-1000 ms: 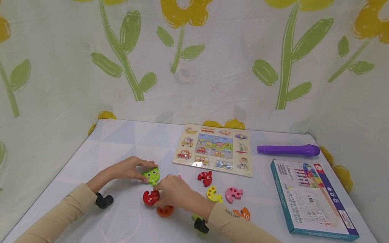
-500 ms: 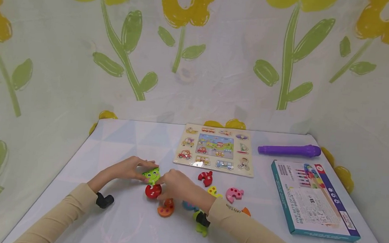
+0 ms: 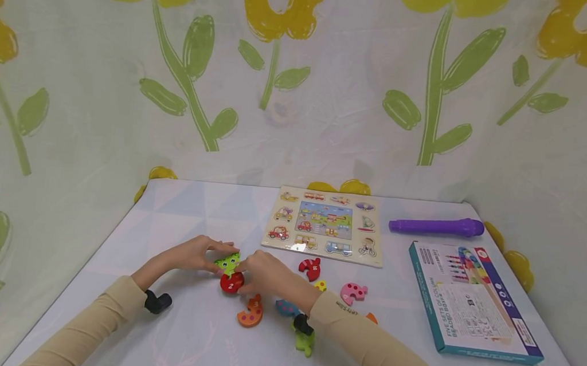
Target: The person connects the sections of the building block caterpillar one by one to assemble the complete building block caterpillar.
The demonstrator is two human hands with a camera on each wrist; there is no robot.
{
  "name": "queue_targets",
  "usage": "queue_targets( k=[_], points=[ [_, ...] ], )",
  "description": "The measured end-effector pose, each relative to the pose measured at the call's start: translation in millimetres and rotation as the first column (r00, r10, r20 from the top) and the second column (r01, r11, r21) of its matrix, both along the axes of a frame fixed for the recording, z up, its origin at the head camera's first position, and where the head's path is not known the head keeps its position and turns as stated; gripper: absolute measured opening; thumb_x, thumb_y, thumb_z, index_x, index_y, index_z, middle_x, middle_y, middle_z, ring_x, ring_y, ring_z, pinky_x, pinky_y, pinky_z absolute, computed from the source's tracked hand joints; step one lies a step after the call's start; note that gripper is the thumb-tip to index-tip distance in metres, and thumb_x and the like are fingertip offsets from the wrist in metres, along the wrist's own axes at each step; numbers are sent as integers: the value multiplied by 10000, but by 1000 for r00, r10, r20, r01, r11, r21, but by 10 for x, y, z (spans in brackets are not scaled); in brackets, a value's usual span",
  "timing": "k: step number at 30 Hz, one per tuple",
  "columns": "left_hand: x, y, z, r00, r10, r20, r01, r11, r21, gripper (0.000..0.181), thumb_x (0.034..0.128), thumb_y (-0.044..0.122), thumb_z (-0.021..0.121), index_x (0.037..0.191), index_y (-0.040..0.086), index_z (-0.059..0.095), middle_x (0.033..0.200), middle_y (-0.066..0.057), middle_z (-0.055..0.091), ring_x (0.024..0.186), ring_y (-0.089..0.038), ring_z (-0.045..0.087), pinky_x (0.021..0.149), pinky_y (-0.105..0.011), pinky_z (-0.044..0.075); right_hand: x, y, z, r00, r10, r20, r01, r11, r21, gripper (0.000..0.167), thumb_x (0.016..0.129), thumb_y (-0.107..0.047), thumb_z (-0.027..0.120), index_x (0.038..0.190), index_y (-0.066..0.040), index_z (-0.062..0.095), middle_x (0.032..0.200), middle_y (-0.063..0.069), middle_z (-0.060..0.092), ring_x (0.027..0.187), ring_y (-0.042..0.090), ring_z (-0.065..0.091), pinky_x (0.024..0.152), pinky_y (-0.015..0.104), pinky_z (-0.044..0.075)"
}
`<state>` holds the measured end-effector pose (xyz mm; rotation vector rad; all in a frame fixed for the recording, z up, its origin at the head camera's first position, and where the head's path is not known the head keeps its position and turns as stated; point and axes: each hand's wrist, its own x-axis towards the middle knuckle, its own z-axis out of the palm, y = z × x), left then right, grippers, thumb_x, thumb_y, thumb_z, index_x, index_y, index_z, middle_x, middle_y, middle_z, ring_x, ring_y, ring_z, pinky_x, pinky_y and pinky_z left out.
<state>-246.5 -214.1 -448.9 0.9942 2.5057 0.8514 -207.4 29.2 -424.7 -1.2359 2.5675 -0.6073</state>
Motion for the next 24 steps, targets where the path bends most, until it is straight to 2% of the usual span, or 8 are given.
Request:
queue_targets(
  k=[9, 24],
  points=[
    [7, 3, 21, 1000, -16, -4, 16, 1000, 4, 577, 796, 238, 802, 1315, 81, 606, 1365, -135, 538, 1310, -317, 447, 1049, -497, 384, -39, 18, -40, 999, 35, -34, -36, 999, -18, 354, 816, -196, 793, 1141, -75, 719, 1102, 20, 707, 1011, 93, 656, 815, 145, 508],
    [13, 10, 23, 1000, -30, 4, 30, 999, 17, 571, 811, 235, 792, 1322, 71, 597, 1364, -118, 541, 1319, -302, 439, 1054, -488, 382, -61, 60, -24, 997, 61, -49, -61, 998, 9, 352, 851, -147, 756, 1183, -50, 693, 1152, 57, 688, 958, 94, 674, 745, 104, 500]
  ],
)
